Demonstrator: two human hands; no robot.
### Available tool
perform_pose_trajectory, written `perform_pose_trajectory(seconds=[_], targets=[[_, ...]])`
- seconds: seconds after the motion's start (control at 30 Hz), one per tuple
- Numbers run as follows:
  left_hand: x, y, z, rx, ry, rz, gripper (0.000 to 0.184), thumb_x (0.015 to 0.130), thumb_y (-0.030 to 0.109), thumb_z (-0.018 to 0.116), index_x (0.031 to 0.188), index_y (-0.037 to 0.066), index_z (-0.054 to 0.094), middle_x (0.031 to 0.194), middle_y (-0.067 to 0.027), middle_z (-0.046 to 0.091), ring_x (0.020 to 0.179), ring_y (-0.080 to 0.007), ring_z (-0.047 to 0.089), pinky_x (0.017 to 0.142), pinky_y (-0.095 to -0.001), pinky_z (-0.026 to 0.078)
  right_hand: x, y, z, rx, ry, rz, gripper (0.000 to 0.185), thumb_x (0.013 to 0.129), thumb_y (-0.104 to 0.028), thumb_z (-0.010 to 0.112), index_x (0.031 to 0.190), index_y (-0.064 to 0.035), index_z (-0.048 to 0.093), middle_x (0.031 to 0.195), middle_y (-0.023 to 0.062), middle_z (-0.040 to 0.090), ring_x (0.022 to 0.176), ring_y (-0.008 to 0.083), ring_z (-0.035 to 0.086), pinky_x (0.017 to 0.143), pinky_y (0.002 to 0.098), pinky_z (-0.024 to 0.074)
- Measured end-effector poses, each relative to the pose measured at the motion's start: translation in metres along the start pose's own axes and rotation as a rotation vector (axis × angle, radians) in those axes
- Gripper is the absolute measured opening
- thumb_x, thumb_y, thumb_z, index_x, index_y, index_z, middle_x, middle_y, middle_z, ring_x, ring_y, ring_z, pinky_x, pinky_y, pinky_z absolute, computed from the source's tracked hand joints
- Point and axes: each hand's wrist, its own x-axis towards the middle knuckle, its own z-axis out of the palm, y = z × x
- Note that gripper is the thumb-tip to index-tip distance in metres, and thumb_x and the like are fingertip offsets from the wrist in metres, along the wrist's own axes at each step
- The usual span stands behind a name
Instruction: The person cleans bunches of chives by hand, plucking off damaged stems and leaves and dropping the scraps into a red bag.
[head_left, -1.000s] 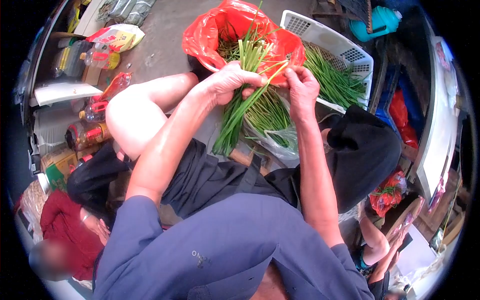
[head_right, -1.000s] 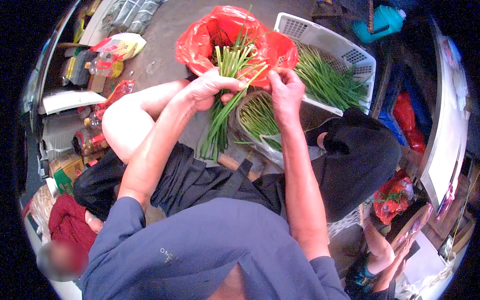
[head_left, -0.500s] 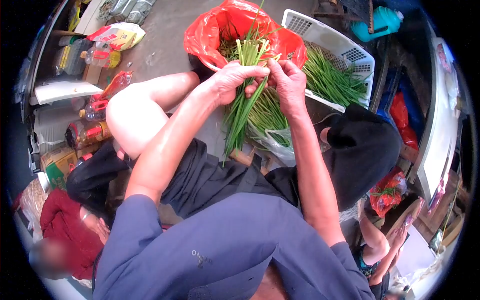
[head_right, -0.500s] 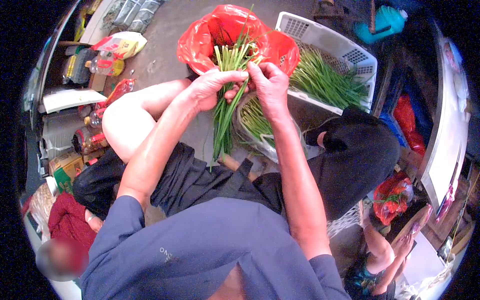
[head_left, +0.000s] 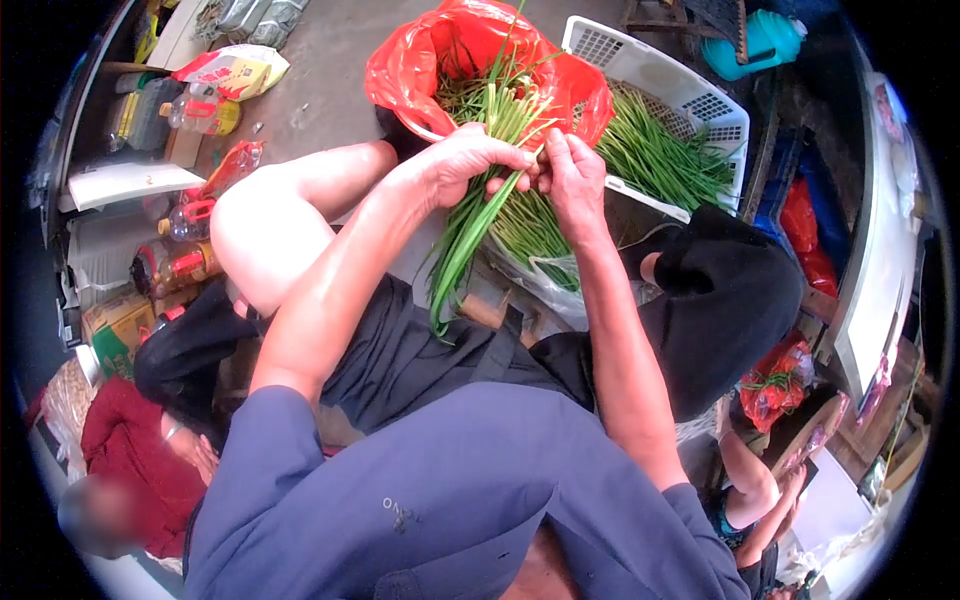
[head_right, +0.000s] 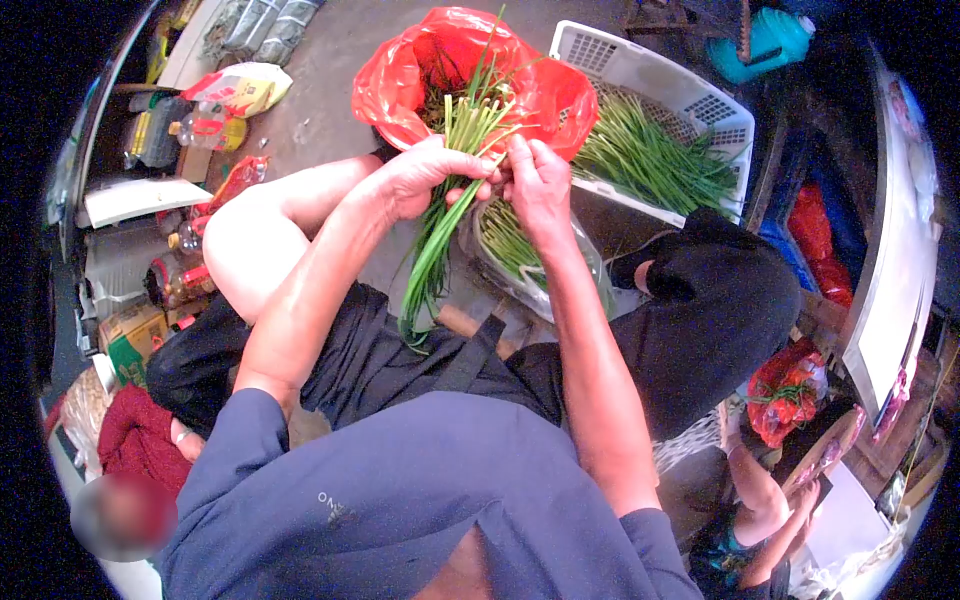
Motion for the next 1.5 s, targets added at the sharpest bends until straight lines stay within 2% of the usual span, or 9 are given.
perform_pose_trajectory(seconds=[0.2,0.47,0.87,1.13,1.2,1.33,1.4,1.47,1.5], targets=[[-0.004,0.005,-0.001,0.007,0.027,0.006,0.016,0.082,0.011,0.068,0.094,0.0,0.065,0.074,-0.0074,0.066,0.057,-0.0085,0.059,0.043,-0.0165,0.039,0.008,0.011,-0.011,0.177,0.06,0.039,0.03,0.097,-0.027,0.054,0.079,-0.0034,0.059,0.069,0.0026,0.06,0.053,0.007,0.051,0.05,0.0221,0.0424],[-0.004,0.006,0.001,0.03,0.046,0.045,0.017,0.082,0.013,0.069,0.095,0.003,0.065,0.074,-0.0054,0.066,0.057,-0.0068,0.057,0.043,-0.0165,0.037,0.001,0.0,-0.002,0.255,0.025,0.066,0.025,0.095,-0.025,0.057,0.093,-0.001,0.064,0.077,0.0026,0.063,0.06,0.0072,0.054,0.057,0.022,0.0462],[-0.001,0.002,0.004,0.04,0.028,0.049,0.016,0.084,0.014,0.067,0.095,0.002,0.066,0.081,-0.0069,0.068,0.054,-0.006,0.054,0.044,-0.0169,0.038,0.001,0.002,0.0,0.162,0.028,0.02,0.02,0.094,-0.017,0.057,0.084,0.0,0.061,0.071,0.0033,0.062,0.058,0.0076,0.054,0.056,0.0222,0.0453],[0.0,0.003,-0.003,-0.05,0.22,0.015,0.014,0.085,0.015,0.066,0.092,0.003,0.064,0.076,-0.0051,0.066,0.052,-0.0063,0.052,0.045,-0.0189,0.037,0.001,0.005,-0.002,0.176,0.111,0.038,0.018,0.092,-0.015,0.059,0.084,0.0005,0.061,0.072,0.004,0.062,0.056,0.0083,0.055,0.054,0.0221,0.0465],[0.0,0.005,-0.004,-0.035,0.239,0.047,0.014,0.085,0.015,0.066,0.093,0.003,0.064,0.075,-0.0043,0.065,0.053,-0.006,0.051,0.046,-0.0188,0.037,0.003,0.005,-0.005,0.211,0.138,0.05,0.017,0.092,-0.015,0.059,0.085,0.0007,0.062,0.073,0.0044,0.063,0.055,0.0085,0.055,0.054,0.0219,0.0467],[-0.009,0.02,-0.01,-0.069,0.199,0.138,0.018,0.087,0.017,0.065,0.096,0.002,0.064,0.077,-0.0021,0.065,0.055,-0.0053,0.049,0.051,-0.0176,0.039,0.012,0.003,0.001,0.175,0.147,0.013,0.019,0.09,-0.013,0.061,0.099,0.0039,0.061,0.079,0.0056,0.064,0.057,0.0091,0.056,0.054,0.022,0.0477],[-0.014,0.03,-0.015,-0.094,0.148,0.188,0.019,0.088,0.019,0.064,0.097,0.002,0.064,0.079,-0.0024,0.065,0.06,-0.0068,0.053,0.056,-0.0191,0.044,0.02,-0.002,0.008,0.144,0.118,-0.025,0.023,0.09,-0.012,0.062,0.105,0.0051,0.06,0.081,0.0062,0.064,0.058,0.0092,0.057,0.054,0.0221,0.0481],[-0.022,0.035,-0.021,-0.142,0.135,0.212,0.02,0.09,0.019,0.061,0.099,0.001,0.063,0.08,-0.0037,0.064,0.07,-0.0123,0.061,0.069,-0.0267,0.052,0.032,-0.009,0.016,0.143,0.089,-0.1,0.029,0.091,-0.013,0.062,0.113,0.0046,0.058,0.091,0.0084,0.067,0.063,0.01,0.06,0.056,0.0225,0.0512],[-0.027,0.038,-0.024,-0.169,0.104,0.226,0.02,0.09,0.019,0.061,0.1,0.001,0.063,0.08,-0.0042,0.064,0.071,-0.0128,0.061,0.069,-0.0275,0.052,0.038,-0.009,0.015,0.061,0.071,-0.091,0.025,0.09,-0.018,0.064,0.103,0.0036,0.063,0.084,0.006,0.066,0.06,0.0083,0.057,0.054,0.0217,0.0478]])
